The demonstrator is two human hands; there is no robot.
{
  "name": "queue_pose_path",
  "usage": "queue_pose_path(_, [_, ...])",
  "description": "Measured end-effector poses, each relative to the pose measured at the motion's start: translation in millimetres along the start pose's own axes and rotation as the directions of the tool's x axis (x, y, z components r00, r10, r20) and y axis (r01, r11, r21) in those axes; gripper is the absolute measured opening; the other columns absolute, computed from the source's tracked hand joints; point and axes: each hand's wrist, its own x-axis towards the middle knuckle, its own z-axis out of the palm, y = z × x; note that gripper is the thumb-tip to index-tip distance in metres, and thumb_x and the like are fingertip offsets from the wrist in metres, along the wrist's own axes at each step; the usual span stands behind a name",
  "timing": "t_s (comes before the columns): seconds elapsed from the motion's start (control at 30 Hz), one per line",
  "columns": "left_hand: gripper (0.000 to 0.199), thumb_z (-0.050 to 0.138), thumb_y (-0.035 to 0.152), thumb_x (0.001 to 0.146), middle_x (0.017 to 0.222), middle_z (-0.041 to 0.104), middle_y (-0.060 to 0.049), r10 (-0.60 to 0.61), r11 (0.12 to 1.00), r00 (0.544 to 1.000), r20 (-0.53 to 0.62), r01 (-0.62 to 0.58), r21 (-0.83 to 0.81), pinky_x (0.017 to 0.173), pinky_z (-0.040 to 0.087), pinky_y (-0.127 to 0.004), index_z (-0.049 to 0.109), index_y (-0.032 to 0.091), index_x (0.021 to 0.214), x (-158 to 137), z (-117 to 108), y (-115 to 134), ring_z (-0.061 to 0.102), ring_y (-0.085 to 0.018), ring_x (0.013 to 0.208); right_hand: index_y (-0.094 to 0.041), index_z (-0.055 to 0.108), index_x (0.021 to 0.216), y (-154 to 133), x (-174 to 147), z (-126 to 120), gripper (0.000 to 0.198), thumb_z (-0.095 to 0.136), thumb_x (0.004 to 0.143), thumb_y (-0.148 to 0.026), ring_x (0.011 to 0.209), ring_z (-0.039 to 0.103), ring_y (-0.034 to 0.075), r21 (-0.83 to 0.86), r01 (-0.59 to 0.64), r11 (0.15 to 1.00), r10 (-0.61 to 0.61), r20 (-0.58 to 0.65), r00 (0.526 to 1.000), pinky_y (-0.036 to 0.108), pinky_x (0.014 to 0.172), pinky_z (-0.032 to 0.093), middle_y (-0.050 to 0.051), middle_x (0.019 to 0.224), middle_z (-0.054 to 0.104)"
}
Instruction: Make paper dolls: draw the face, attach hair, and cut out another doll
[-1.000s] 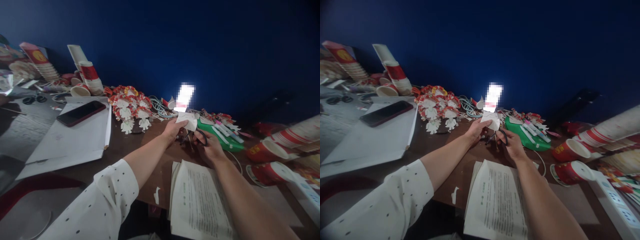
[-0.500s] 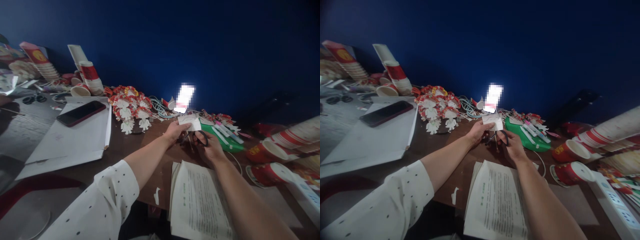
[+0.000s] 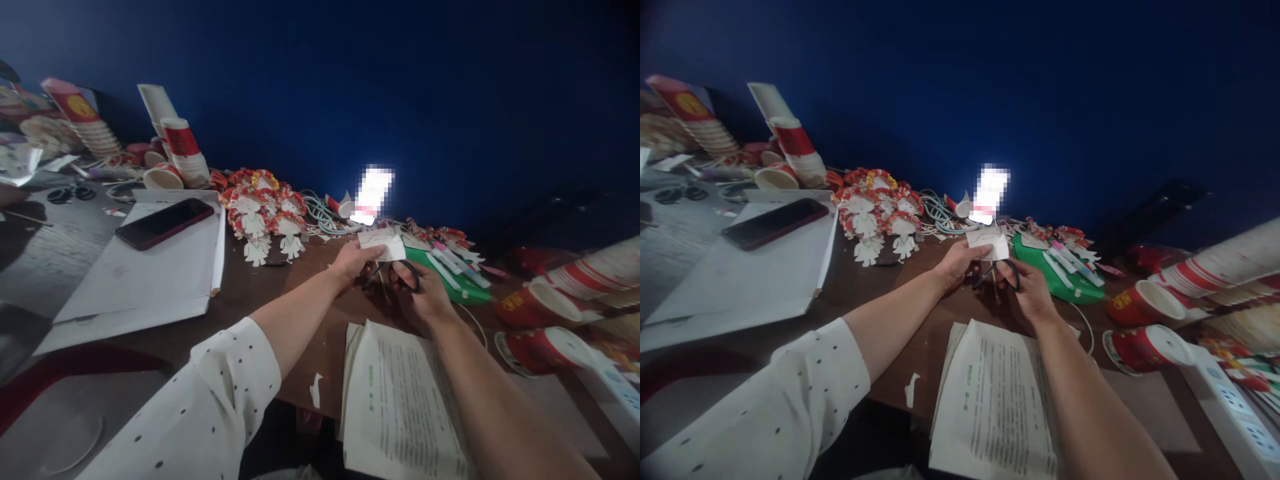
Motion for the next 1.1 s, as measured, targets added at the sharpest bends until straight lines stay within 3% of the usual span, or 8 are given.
queue_pose_path(0.13, [0.027, 0.078, 0.029, 0.069, 0.060, 0.059, 0.000, 0.006, 1.000, 1.000, 0.004, -0.006, -0.001, 0.045, 0.026, -0.022, 0.066, 0.012, 0.086, 0.6, -0.5, -0.7, 0.043, -0.007, 0.046, -0.020, 0.064, 0.066, -3.0, -0.8, 0.1, 0.033, 0.075, 0.076, -0.049, 0.056, 0.047, 0.011, 0.149, -0.050, 0.988, 0.050, 0.003, 0.999, 0.025, 0.050, 0.037, -0.001, 0.062, 0.054])
queue_pose_path(0.57, [0.024, 0.075, 0.025, 0.071, 0.066, 0.062, -0.001, -0.003, 1.000, 1.000, -0.024, 0.003, -0.002, 0.044, 0.026, -0.021, 0.068, 0.011, 0.089, -2.2, 0.7, 3.9, 0.044, -0.005, 0.046, -0.019, 0.062, 0.061, -7.4, 0.7, 0.7, 0.040, 0.077, 0.071, -0.054, 0.055, 0.047, 0.010, 0.065, -0.053, 0.997, 0.056, -0.048, 0.997, 0.023, 0.050, 0.041, 0.000, 0.061, 0.056])
queue_pose_path(1.1, [0.028, 0.078, 0.027, 0.068, 0.068, 0.063, -0.001, -0.004, 1.000, 1.000, -0.029, 0.004, -0.029, 0.044, 0.027, -0.020, 0.069, 0.013, 0.090, 0.3, -1.1, 0.9, 0.045, -0.005, 0.048, -0.018, 0.061, 0.062, -5.9, 2.7, -2.0, 0.041, 0.072, 0.075, -0.056, 0.056, 0.049, 0.011, -0.064, -0.022, 0.998, 0.019, -0.052, 0.998, 0.023, 0.053, 0.041, 0.000, 0.062, 0.059])
